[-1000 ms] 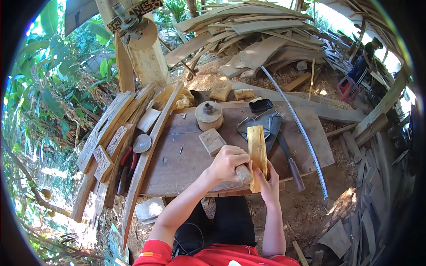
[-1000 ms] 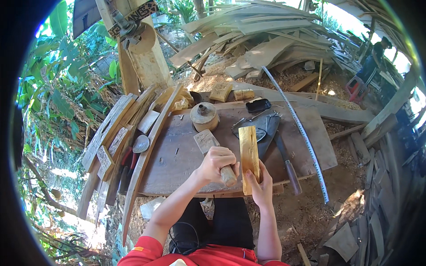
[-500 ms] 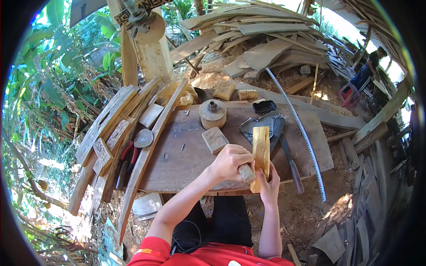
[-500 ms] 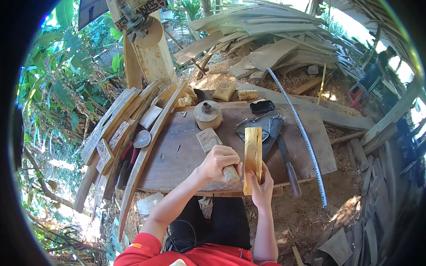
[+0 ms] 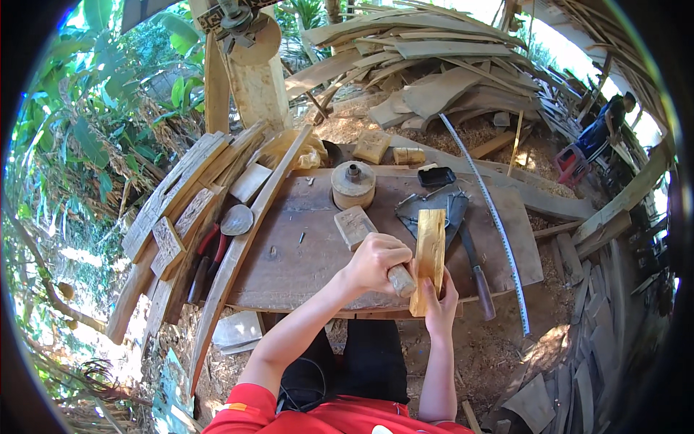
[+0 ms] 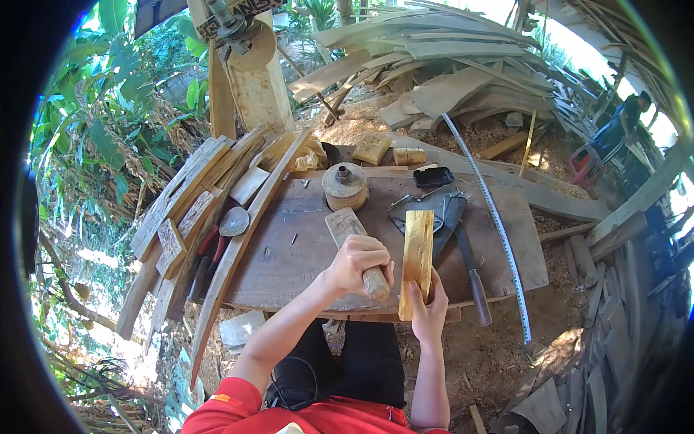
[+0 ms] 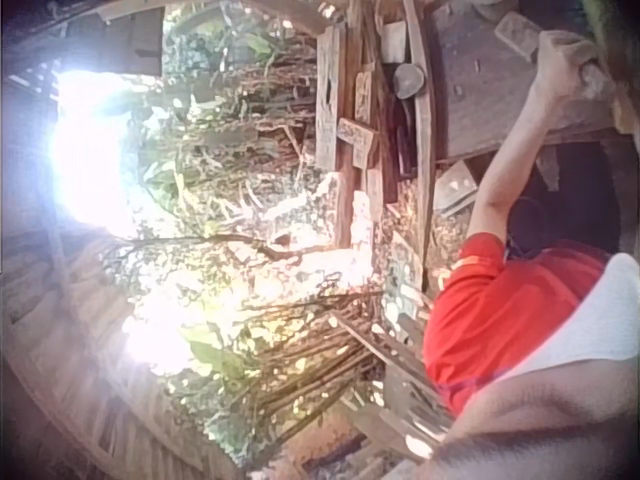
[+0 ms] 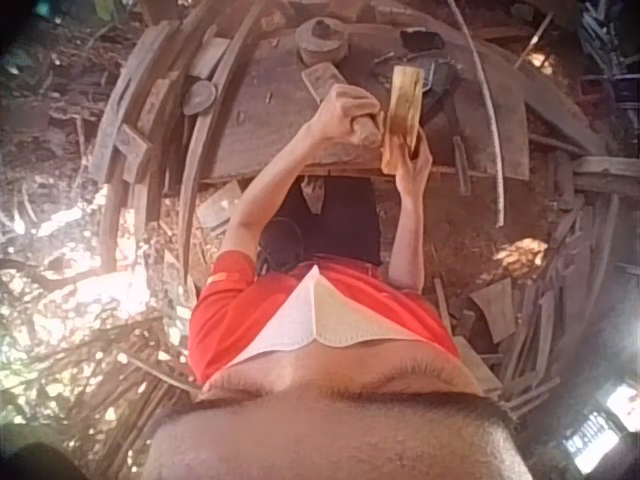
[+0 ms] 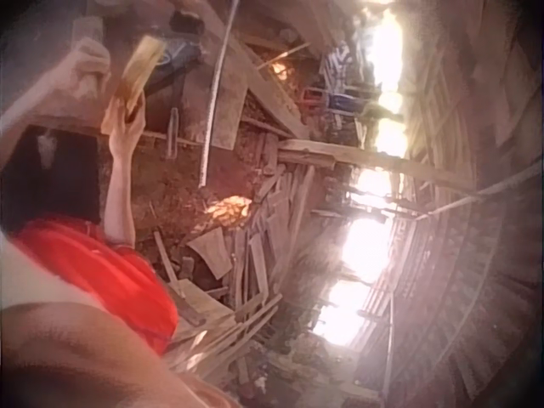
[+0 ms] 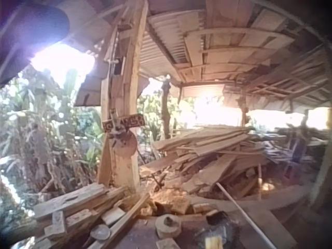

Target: The person uses a chisel to carve and shape a rectangular block of wood. They repeatedly scrape the surface of the wood, pause to inspect the progress, and then continue carving. The person also handles a sanding block and a cloth, wiping the wood and the tools during the process.

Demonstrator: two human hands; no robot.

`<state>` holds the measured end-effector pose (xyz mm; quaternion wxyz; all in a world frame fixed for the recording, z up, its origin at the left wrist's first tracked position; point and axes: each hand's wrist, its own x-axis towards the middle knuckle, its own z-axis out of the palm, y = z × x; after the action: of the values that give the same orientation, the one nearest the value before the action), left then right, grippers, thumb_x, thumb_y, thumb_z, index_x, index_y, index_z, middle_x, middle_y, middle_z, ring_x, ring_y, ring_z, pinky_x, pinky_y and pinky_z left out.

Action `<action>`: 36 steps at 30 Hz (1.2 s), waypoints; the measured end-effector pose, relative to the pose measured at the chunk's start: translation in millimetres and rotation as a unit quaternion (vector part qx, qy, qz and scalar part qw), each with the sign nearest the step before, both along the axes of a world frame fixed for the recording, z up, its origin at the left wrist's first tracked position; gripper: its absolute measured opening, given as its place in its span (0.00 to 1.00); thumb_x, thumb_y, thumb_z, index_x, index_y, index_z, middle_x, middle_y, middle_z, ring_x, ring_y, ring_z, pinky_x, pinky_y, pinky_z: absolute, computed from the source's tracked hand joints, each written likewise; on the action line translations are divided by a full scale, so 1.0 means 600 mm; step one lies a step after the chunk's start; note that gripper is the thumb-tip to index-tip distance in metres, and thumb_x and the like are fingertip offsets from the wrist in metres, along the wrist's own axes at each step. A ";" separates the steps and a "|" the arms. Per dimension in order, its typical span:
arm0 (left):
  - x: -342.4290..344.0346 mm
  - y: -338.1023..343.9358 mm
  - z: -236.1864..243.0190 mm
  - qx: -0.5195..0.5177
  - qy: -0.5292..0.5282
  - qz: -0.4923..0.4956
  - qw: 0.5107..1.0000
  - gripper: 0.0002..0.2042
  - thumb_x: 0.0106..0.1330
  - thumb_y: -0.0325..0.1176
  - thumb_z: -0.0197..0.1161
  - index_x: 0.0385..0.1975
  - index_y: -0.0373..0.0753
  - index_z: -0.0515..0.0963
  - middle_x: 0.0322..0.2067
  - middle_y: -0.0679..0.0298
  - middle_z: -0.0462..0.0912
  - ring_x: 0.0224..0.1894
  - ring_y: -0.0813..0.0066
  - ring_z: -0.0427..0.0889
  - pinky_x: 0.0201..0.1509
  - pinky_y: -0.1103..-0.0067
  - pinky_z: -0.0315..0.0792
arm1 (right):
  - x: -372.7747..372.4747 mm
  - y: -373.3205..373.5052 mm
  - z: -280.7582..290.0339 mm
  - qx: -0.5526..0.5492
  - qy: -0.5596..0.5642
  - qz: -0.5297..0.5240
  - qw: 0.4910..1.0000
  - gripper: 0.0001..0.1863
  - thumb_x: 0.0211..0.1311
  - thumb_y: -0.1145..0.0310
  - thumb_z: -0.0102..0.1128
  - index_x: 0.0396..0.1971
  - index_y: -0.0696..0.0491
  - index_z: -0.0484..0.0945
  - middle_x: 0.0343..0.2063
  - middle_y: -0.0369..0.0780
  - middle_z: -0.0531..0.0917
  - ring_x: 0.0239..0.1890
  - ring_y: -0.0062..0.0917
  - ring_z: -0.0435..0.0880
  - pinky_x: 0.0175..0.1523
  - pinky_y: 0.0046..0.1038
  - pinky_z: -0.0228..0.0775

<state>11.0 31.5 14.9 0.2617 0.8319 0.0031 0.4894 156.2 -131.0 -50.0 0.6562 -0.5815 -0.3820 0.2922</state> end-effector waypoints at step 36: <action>-0.024 0.009 0.022 -0.089 -0.067 0.071 0.991 0.13 0.48 0.24 0.71 0.15 0.37 0.69 0.15 0.57 0.72 0.17 0.58 0.77 0.23 0.70 0.68 | -0.067 -0.141 0.075 0.190 -0.298 -0.151 0.923 0.30 0.64 0.56 0.74 0.55 0.67 0.81 0.45 0.54 0.87 0.44 0.47 0.89 0.50 0.40 0.81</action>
<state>-3.2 36.6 28.3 0.2988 0.7682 0.0886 0.5592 116.2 -215.3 -4.9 0.6464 -0.5569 -0.5161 -0.0753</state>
